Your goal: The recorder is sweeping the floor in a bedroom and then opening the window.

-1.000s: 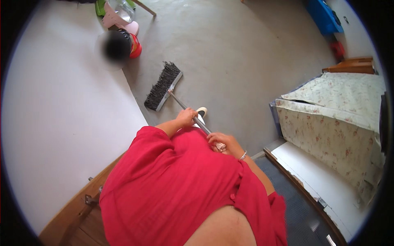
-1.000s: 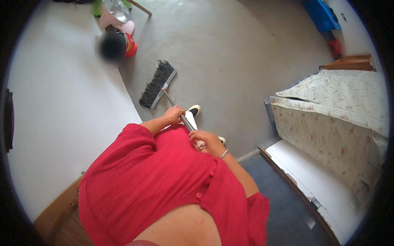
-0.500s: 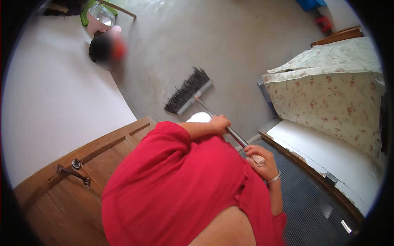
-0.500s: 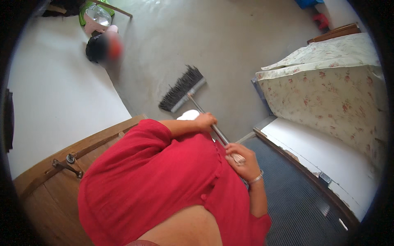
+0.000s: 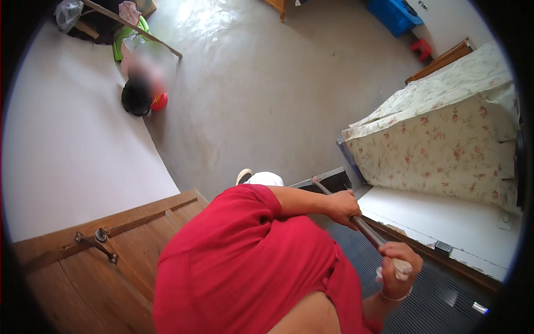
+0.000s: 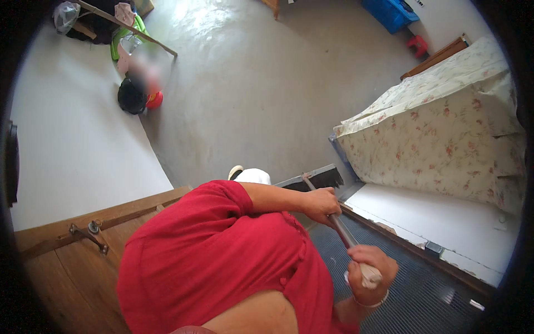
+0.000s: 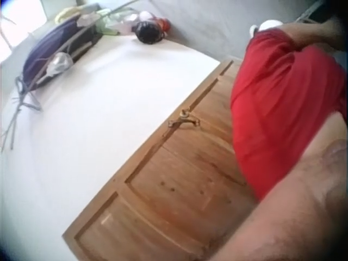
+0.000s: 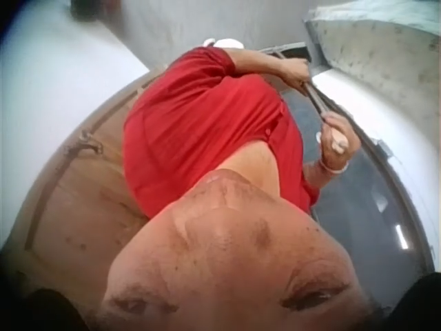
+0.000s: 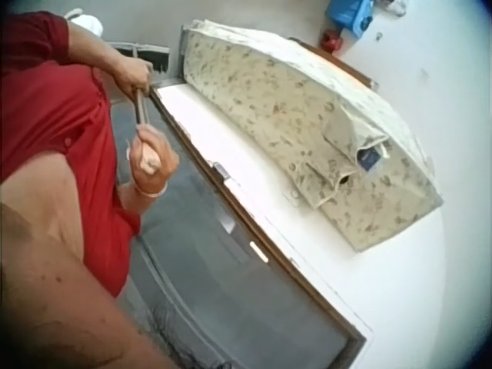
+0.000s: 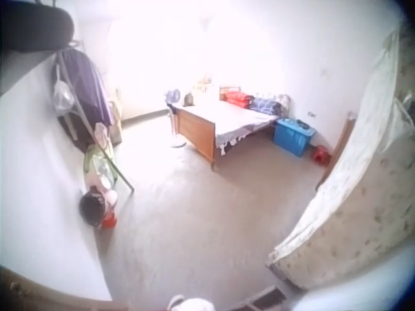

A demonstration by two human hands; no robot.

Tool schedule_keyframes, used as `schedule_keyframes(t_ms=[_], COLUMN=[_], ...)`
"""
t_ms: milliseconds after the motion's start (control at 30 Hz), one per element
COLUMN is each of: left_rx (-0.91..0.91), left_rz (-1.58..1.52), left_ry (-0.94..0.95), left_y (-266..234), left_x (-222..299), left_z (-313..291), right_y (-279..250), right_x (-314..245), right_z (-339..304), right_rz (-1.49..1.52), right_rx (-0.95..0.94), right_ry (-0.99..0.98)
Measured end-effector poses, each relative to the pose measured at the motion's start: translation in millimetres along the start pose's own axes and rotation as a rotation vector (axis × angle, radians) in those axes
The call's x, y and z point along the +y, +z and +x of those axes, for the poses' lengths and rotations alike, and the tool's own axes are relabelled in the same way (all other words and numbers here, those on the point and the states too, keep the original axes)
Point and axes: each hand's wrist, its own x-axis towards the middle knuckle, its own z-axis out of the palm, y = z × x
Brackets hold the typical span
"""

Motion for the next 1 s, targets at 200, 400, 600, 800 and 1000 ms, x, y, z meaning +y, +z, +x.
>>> schedule_keyframes(t_ms=[200, 400, 600, 800, 1000], left_rx=[0.221, 0.294, 0.324, 0.349, 0.359], left_rz=[-0.002, 0.12, 0.315, 0.448, 0.407], left_ry=[0.212, 0.191, -0.098, -0.57, -1.276], left_y=[-69.4, -182.6, -319.8, -416.8, -391.0], left_x=[2.4, -50.8, -150.6, -299.5, -411.6], left_z=[5.1, -42.8, -131.3, -220.8, -309.8], right_y=[-14.6, 32.4, 138.9, 288.8, 453.7], right_x=[-22.1, -26.4, -22.6, 35.8, 102.9], right_z=[15.6, 92.6, 236.2, 394.0, 437.6], right_rz=[-0.042, 0.083, 0.399, 0.508, 0.493], right_rx=[0.208, 0.239, 0.14, -0.105, -0.395], right_ry=[-0.156, -0.191, -0.16, -0.127, 0.102])
